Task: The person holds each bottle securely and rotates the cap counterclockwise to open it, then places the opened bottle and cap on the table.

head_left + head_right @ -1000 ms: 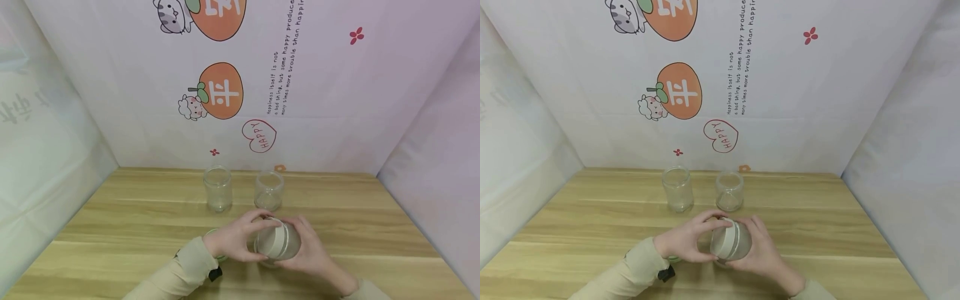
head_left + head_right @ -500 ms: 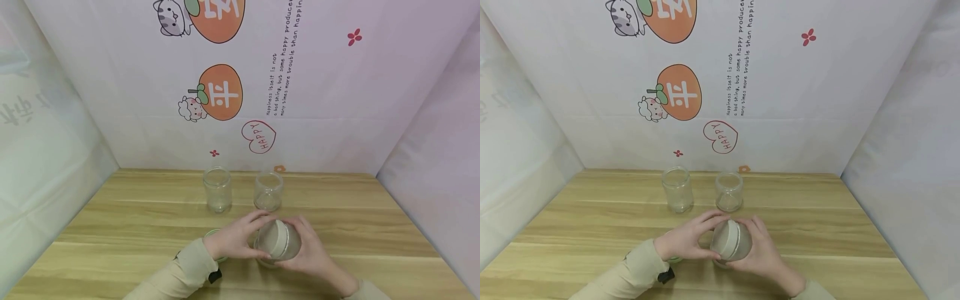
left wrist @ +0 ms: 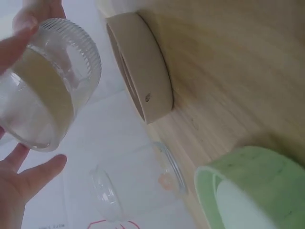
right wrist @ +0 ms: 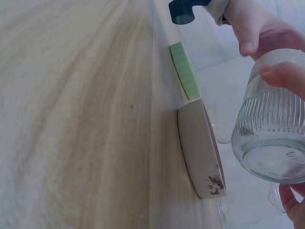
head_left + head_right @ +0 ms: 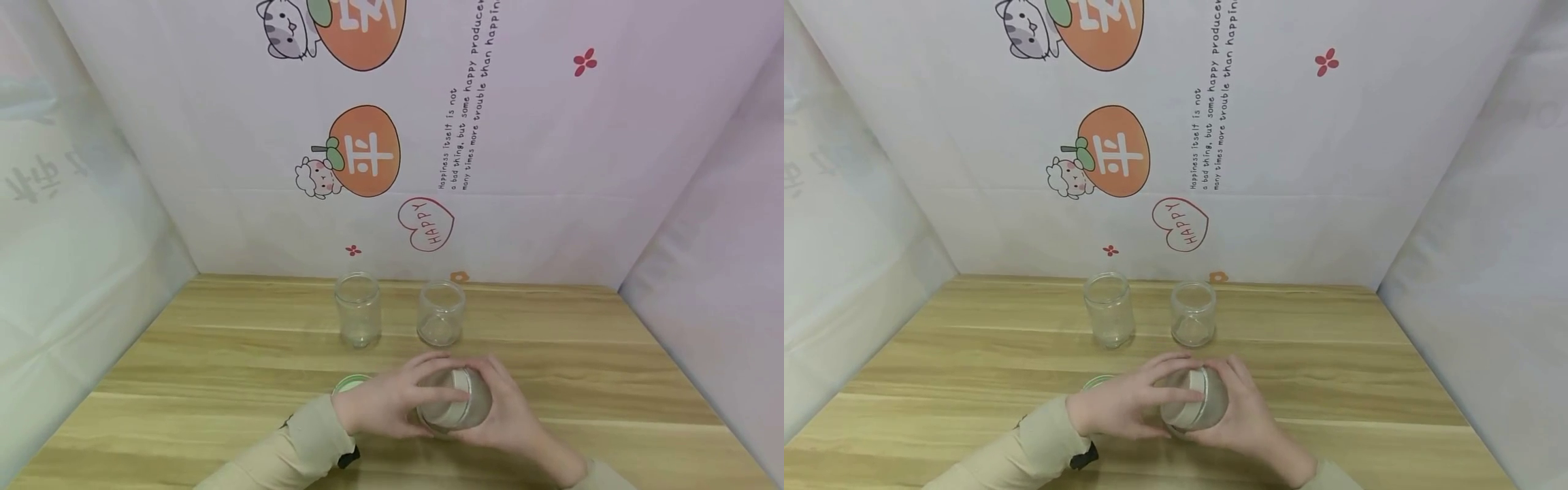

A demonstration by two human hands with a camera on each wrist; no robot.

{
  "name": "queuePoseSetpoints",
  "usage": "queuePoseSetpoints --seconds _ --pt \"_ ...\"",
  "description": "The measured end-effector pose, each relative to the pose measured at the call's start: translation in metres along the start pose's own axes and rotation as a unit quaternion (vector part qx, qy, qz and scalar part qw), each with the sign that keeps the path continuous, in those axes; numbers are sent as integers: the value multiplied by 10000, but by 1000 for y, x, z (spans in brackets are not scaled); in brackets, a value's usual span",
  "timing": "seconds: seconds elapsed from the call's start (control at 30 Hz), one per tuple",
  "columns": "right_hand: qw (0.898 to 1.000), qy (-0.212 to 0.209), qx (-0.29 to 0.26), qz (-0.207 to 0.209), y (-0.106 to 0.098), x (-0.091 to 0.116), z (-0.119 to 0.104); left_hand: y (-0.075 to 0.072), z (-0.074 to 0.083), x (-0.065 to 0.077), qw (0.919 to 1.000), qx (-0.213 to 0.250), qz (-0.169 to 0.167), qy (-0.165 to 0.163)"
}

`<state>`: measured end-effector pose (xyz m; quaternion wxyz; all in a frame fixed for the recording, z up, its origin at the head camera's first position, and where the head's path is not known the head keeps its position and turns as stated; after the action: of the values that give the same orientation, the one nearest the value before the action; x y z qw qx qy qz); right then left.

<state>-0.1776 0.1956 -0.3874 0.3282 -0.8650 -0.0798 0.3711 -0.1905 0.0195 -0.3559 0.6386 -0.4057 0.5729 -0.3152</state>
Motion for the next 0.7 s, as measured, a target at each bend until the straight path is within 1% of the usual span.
queuePoseSetpoints --seconds 0.13,0.23,0.3,0.5,0.7 --pt "9997 -183 -5 153 0 0 -1 -1 -1 -1 9999 -49 49 154" --pt "9996 -198 -31 218 0 1 -2 -1 -2 -1 9997 -39 113 220" --pt "9997 -139 -104 178 0 2 -2 -2 -2 0 9997 -26 164 188" --pt "9997 49 -227 57 -1 3 -1 -4 -2 3 9996 -85 262 -46" --pt "9998 11 -207 36 -1 4 -3 -3 -2 5 9996 -45 255 -142"
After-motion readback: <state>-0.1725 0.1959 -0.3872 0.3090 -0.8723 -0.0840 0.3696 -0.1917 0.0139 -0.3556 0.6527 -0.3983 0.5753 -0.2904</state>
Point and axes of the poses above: each hand's wrist, its own x-axis away from the middle knuckle, its own y-axis out of the palm, z = x × y, the point moved 4 cm from there along -x, towards the middle knuckle, and after that the axes turned 5 degrees about -x, right-handed, at the moved point
